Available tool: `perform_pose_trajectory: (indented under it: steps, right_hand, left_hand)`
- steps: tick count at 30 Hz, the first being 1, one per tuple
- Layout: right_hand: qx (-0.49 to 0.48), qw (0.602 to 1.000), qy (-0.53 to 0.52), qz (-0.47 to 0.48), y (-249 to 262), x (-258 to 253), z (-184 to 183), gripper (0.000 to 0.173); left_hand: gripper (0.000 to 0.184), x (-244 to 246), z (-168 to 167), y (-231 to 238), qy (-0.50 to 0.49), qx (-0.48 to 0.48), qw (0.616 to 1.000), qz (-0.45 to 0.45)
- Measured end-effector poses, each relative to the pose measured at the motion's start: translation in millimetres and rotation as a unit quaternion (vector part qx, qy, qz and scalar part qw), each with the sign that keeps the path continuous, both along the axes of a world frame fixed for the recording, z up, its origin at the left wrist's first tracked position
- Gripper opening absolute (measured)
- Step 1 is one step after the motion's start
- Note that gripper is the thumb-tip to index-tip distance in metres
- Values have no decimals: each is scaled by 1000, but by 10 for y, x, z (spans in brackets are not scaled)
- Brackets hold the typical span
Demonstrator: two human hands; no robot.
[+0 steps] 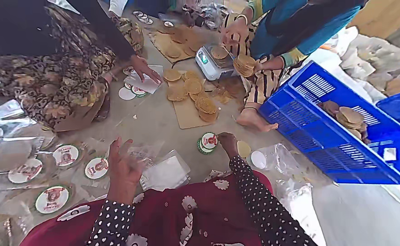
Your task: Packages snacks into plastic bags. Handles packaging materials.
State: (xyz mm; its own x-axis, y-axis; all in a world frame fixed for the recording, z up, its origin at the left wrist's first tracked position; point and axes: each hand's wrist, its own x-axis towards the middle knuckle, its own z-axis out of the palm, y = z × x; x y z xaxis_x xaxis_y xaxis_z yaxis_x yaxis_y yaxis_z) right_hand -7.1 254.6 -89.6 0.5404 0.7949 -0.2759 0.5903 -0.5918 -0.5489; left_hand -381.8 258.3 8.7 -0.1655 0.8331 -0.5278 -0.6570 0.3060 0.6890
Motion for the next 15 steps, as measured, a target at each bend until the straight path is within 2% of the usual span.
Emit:
perform_pose_trajectory:
  steps: [3,6,11,15]
  right_hand:
    - [52,998,-5,-38,69,4,18,27]
    - [114,988,55,-83,203,-3,109,25]
    - [188,969,147,-65,684,225,174,28]
    - [144,988,38,33,1272,425,269,29]
  left_hand:
    - [45,-2,-14,4,1,-4,1000,0]
    - [40,16,-27,13,4,-10,1000,9]
    - [34,43,-43,35,34,-25,999,6]
    - [33,36,-104,87,17,-36,999,-5]
